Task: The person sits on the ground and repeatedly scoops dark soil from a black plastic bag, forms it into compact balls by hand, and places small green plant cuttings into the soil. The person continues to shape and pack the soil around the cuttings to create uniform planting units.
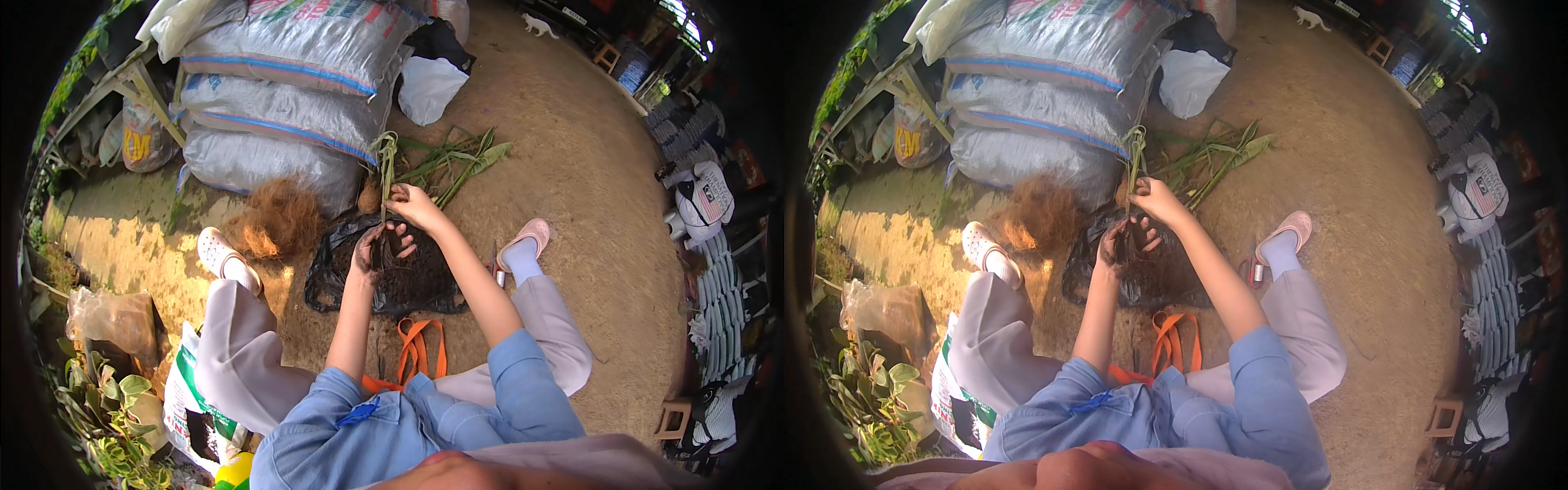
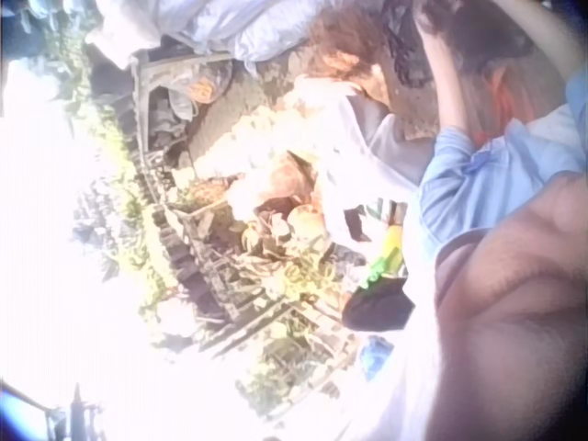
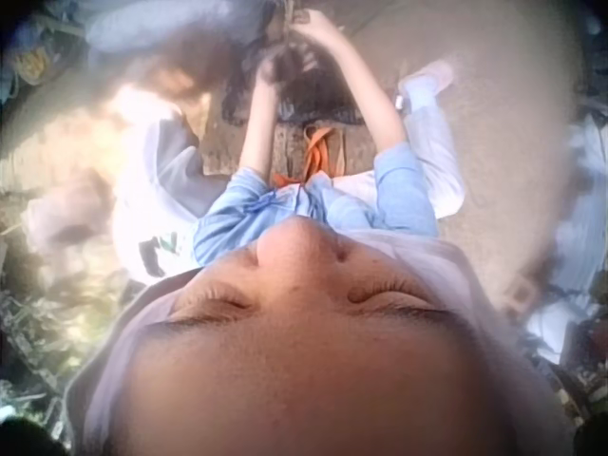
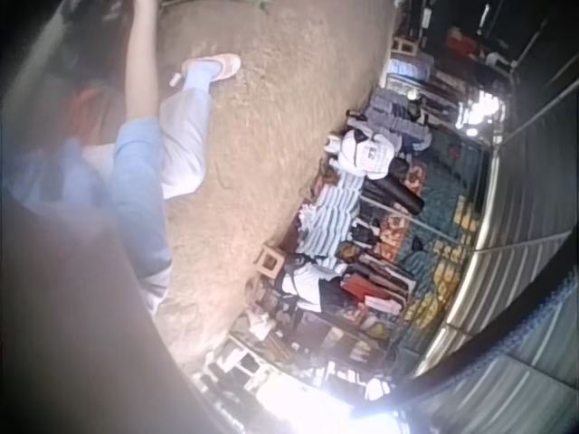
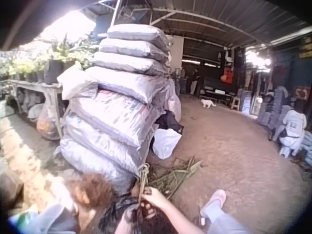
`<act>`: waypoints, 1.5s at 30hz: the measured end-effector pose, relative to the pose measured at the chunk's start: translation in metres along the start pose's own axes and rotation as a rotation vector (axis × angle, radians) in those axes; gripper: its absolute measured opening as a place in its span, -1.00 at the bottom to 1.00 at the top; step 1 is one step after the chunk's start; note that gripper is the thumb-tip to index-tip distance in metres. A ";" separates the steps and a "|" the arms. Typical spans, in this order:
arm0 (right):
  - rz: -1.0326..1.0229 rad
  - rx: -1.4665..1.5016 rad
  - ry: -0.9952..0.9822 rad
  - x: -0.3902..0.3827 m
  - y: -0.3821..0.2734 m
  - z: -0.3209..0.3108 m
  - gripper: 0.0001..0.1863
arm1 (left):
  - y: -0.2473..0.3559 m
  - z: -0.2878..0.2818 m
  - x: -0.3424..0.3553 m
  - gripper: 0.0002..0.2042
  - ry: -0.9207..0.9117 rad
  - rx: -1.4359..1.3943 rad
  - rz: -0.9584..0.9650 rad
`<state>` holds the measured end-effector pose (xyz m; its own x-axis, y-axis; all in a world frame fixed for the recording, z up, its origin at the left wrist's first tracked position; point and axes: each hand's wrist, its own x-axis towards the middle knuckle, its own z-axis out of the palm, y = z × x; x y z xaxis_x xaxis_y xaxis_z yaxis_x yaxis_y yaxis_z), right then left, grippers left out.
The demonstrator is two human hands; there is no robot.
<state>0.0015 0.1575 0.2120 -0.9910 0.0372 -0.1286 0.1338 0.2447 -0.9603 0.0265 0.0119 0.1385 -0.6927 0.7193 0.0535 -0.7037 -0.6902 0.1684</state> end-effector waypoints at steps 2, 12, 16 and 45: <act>0.014 0.126 0.039 -0.009 0.005 0.005 -0.41 | 0.001 0.006 0.002 -0.84 0.104 -0.005 0.041; 0.108 0.028 0.196 -0.074 0.095 0.029 -0.63 | 0.002 -0.036 0.017 -0.81 0.197 0.012 0.085; 0.024 -0.046 0.161 -0.079 0.098 0.034 -0.67 | -0.009 -0.051 0.026 -0.74 0.193 0.112 0.062; 0.162 0.435 0.353 -0.060 0.095 0.024 -0.73 | -0.027 -0.046 0.028 -0.24 0.037 -0.291 -0.169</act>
<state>0.0735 0.1550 0.1227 -0.8864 0.3803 -0.2640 0.1958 -0.2088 -0.9582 0.0185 0.0470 0.0906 -0.5638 0.8258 0.0117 -0.8210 -0.5588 -0.1169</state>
